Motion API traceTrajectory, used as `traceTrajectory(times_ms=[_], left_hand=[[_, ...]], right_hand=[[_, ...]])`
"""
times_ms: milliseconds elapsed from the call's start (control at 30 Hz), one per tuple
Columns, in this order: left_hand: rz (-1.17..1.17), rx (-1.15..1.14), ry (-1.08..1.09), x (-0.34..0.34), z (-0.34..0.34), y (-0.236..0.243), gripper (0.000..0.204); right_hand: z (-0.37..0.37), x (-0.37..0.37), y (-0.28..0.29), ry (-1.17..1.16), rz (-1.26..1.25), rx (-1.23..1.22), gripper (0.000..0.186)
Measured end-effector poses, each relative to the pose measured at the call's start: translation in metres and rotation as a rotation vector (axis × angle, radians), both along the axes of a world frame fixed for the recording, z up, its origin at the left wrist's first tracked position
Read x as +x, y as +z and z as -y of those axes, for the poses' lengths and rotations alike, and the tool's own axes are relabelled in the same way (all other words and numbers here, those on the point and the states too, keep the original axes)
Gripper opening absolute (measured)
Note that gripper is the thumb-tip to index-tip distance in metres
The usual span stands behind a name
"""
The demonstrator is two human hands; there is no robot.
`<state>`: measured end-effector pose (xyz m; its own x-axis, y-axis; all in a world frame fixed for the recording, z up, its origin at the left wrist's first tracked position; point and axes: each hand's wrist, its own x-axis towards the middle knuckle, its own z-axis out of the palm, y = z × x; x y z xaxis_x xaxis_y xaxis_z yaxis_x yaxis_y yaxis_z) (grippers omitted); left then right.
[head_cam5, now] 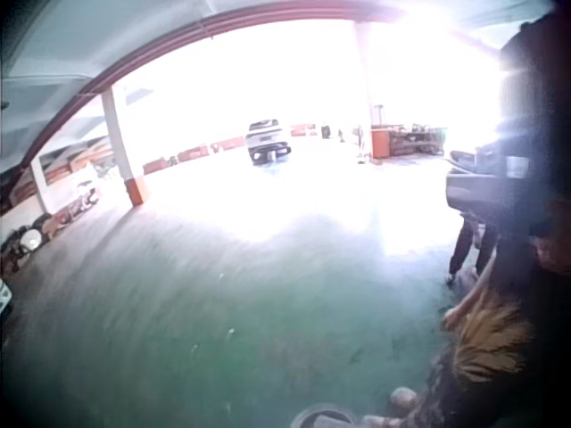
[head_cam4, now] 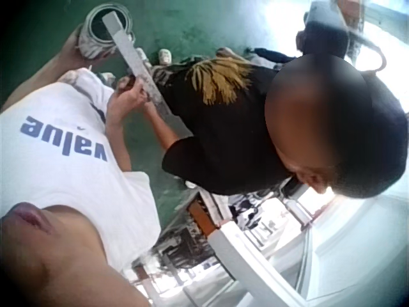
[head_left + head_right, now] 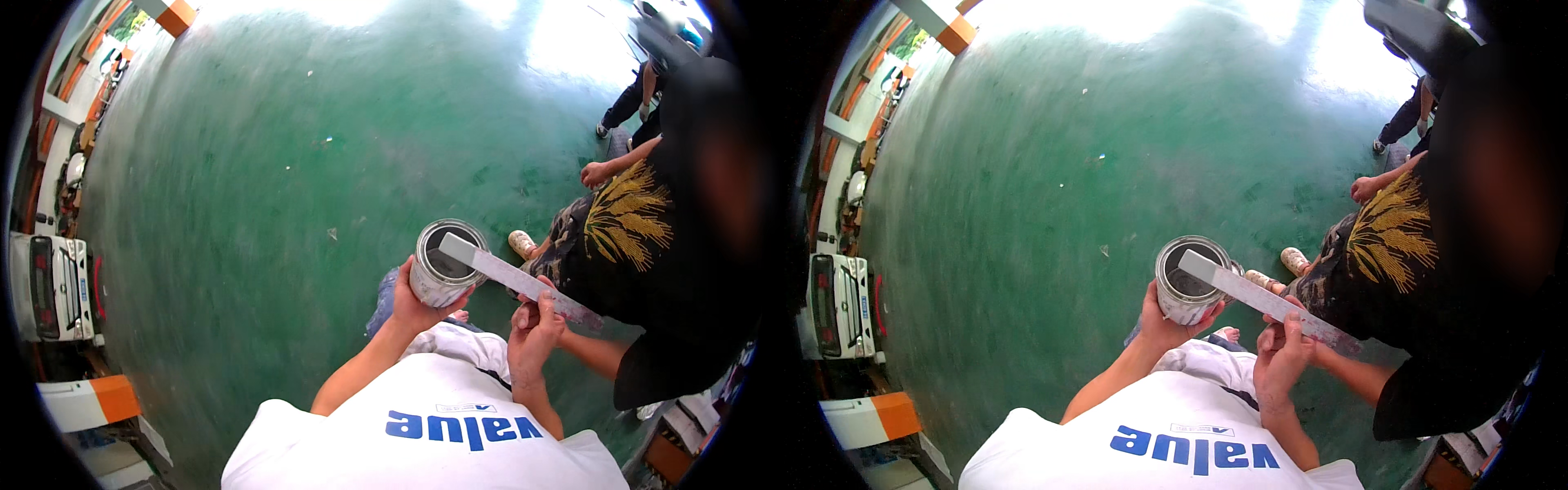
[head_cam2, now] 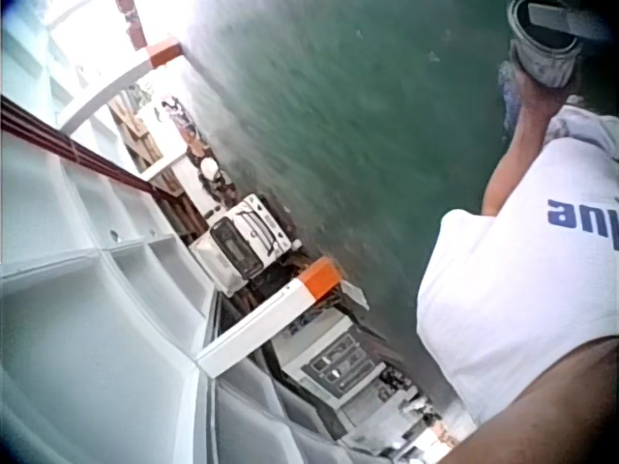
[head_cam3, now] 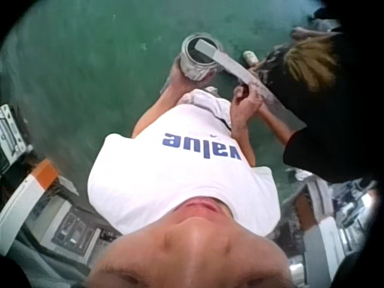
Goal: The person stirs a grey liquid in a plastic cup using a metal ruler, then walks to a shelf to retrieve a paint can. They open the can and continue stirring the contents with the ruler.
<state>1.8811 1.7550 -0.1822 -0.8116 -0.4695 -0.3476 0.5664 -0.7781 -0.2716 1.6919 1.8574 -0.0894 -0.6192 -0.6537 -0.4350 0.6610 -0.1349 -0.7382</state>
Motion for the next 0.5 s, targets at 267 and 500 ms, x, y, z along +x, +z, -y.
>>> traceTrajectory(times_ms=[267,500], left_hand=[[-0.116,-0.017,-0.042,0.017,0.053,-0.006,0.081],[-0.135,-0.012,-0.199,0.05,0.122,0.003,0.082]], right_hand=[[0.047,0.043,0.037,-0.131,-0.405,0.034,0.035],[0.101,0.094,0.091,-0.245,-0.421,0.061,0.033]])
